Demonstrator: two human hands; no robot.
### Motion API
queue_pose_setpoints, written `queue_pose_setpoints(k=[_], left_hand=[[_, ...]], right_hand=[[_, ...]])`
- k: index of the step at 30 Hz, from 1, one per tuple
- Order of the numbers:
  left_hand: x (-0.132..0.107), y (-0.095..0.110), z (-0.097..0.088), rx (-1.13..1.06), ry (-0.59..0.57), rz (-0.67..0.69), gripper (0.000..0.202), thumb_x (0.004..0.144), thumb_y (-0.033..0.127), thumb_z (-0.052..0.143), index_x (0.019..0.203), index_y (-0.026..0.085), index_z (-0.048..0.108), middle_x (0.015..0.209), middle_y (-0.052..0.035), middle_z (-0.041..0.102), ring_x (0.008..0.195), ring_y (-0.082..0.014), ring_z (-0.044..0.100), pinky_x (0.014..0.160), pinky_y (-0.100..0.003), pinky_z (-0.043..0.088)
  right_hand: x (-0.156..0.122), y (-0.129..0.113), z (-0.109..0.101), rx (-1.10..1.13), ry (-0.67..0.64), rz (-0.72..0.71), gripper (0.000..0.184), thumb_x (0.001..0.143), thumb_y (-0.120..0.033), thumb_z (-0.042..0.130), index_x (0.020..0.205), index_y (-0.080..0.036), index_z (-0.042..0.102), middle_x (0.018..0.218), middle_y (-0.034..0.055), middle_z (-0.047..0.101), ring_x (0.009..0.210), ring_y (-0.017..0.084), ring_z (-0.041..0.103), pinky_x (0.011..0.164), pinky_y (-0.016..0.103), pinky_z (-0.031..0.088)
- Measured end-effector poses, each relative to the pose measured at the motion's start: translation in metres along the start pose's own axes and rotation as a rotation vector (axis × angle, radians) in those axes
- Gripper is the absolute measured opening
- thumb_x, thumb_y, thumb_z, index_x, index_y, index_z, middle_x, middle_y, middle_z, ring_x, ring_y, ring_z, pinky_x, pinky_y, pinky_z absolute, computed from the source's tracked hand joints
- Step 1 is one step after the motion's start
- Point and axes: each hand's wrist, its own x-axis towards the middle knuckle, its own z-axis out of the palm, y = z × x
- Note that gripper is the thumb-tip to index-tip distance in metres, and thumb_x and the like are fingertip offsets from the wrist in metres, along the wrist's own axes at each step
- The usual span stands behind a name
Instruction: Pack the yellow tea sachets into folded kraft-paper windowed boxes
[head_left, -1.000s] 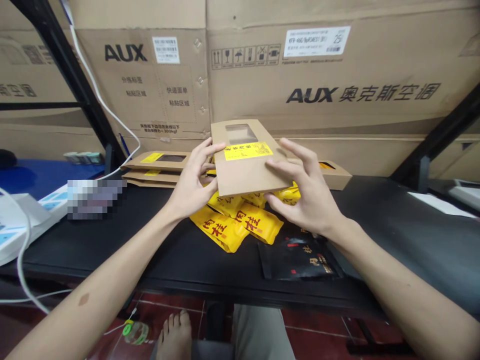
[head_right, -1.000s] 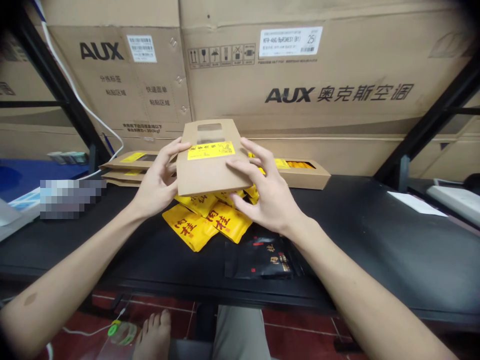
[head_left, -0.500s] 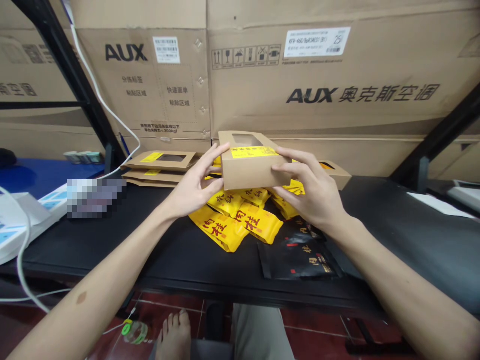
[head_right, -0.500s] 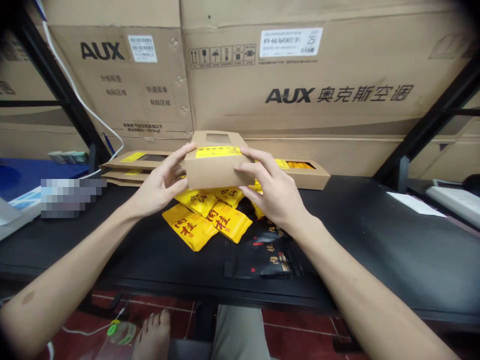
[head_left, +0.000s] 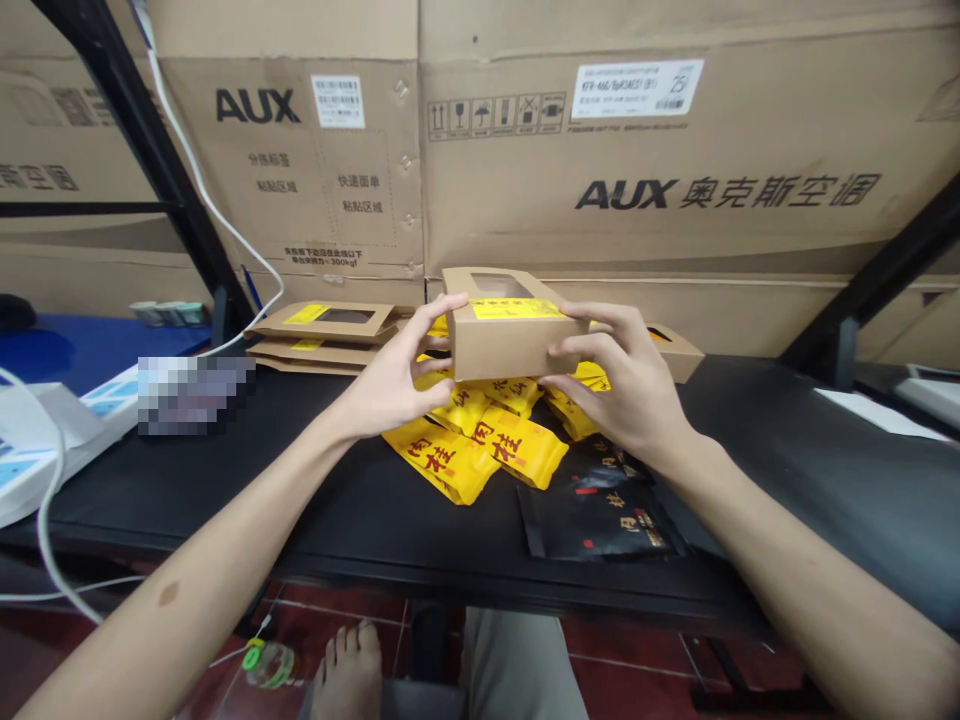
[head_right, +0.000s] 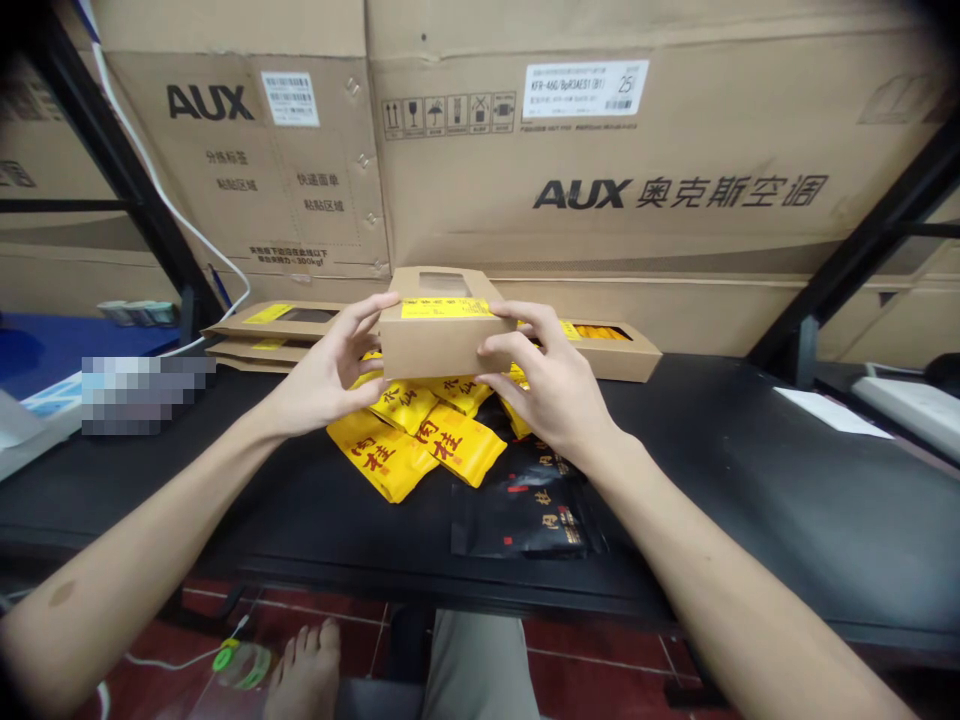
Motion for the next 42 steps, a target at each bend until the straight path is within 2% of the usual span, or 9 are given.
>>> queue_pose_setpoints(k=[3, 7, 13, 18, 27, 33, 36, 39, 42], left_hand=[[0.0, 0.0, 0.001, 0.038, 0.005, -0.011, 0.086, 0.078, 0.026, 0.086, 0.152, 0.041, 0.045, 0.173, -0.008, 0.035, 0.145, -0.0345, 0.052, 0.116, -0.056, 0.052], [0.0, 0.0, 0.002, 0.05, 0.033, -0.027, 0.081, 0.078, 0.033, 0.088, 0.148, 0.04, 0.047, 0.175, -0.0082, 0.031, 0.141, -0.0335, 0.054, 0.116, -0.057, 0.052], [0.001, 0.0, 0.004, -0.029, 0.056, -0.017, 0.074, 0.078, 0.032, 0.087, 0.142, 0.038, 0.049, 0.17, -0.0084, 0.037, 0.144, -0.0336, 0.052, 0.116, -0.056, 0.051], [0.002, -0.005, 0.004, -0.042, 0.074, 0.01, 0.073, 0.078, 0.029, 0.087, 0.138, 0.039, 0.048, 0.163, -0.0058, 0.043, 0.139, -0.0293, 0.056, 0.115, -0.054, 0.053], [0.004, -0.013, 0.003, 0.135, 0.182, 0.06, 0.083, 0.07, 0.033, 0.091, 0.14, 0.037, 0.047, 0.16, -0.0096, 0.04, 0.128, -0.0296, 0.062, 0.108, -0.052, 0.059], [0.003, -0.012, 0.002, 0.26, 0.232, 0.099, 0.083, 0.07, 0.037, 0.092, 0.142, 0.036, 0.05, 0.17, -0.0129, 0.03, 0.12, -0.0287, 0.067, 0.105, -0.054, 0.059], [0.004, -0.012, 0.002, 0.229, 0.226, 0.102, 0.083, 0.07, 0.038, 0.093, 0.141, 0.035, 0.051, 0.171, -0.0128, 0.029, 0.127, -0.0311, 0.065, 0.106, -0.053, 0.059], [0.005, -0.011, 0.003, 0.18, 0.227, 0.121, 0.082, 0.068, 0.035, 0.094, 0.139, 0.035, 0.052, 0.171, -0.0117, 0.03, 0.14, -0.0345, 0.056, 0.108, -0.05, 0.058], [0.005, -0.008, 0.004, 0.074, 0.196, 0.088, 0.082, 0.068, 0.032, 0.094, 0.137, 0.036, 0.051, 0.17, -0.0106, 0.029, 0.138, -0.0332, 0.058, 0.105, -0.048, 0.059]], right_hand=[[0.0, 0.001, 0.001, -0.01, 0.018, -0.014, 0.022, 0.09, -0.021, 0.076, 0.108, -0.028, 0.064, 0.14, 0.0091, 0.061, 0.116, 0.027, 0.069, 0.095, 0.05, 0.066], [-0.001, 0.002, 0.001, -0.038, 0.003, -0.004, 0.022, 0.09, -0.023, 0.076, 0.108, -0.028, 0.064, 0.14, 0.0092, 0.061, 0.125, 0.03, 0.065, 0.096, 0.052, 0.066], [0.001, 0.0, 0.002, -0.068, 0.017, -0.047, 0.021, 0.093, -0.019, 0.072, 0.11, -0.028, 0.064, 0.141, 0.008, 0.063, 0.129, 0.029, 0.065, 0.104, 0.053, 0.064], [0.003, -0.004, 0.001, -0.068, 0.043, -0.13, 0.026, 0.095, -0.013, 0.069, 0.115, -0.027, 0.062, 0.142, 0.0093, 0.063, 0.131, 0.027, 0.066, 0.104, 0.049, 0.065], [0.004, -0.009, 0.0, -0.076, 0.032, -0.166, 0.029, 0.094, -0.013, 0.071, 0.118, -0.024, 0.059, 0.144, 0.014, 0.063, 0.133, 0.028, 0.066, 0.106, 0.047, 0.064], [0.005, -0.012, -0.001, -0.08, 0.021, -0.177, 0.028, 0.095, -0.016, 0.071, 0.119, -0.024, 0.059, 0.144, 0.0153, 0.063, 0.13, 0.029, 0.068, 0.102, 0.048, 0.066], [0.005, -0.011, -0.002, -0.074, 0.017, -0.176, 0.026, 0.096, -0.017, 0.07, 0.119, -0.025, 0.06, 0.144, 0.0137, 0.063, 0.131, 0.029, 0.067, 0.102, 0.05, 0.065], [0.005, -0.01, -0.001, -0.065, 0.016, -0.171, 0.024, 0.096, -0.018, 0.07, 0.116, -0.026, 0.062, 0.144, 0.0123, 0.063, 0.13, 0.029, 0.067, 0.103, 0.05, 0.065], [0.004, -0.009, 0.002, -0.059, 0.026, -0.163, 0.02, 0.096, -0.018, 0.07, 0.112, -0.026, 0.062, 0.143, 0.0114, 0.062, 0.123, 0.027, 0.069, 0.1, 0.049, 0.065]])
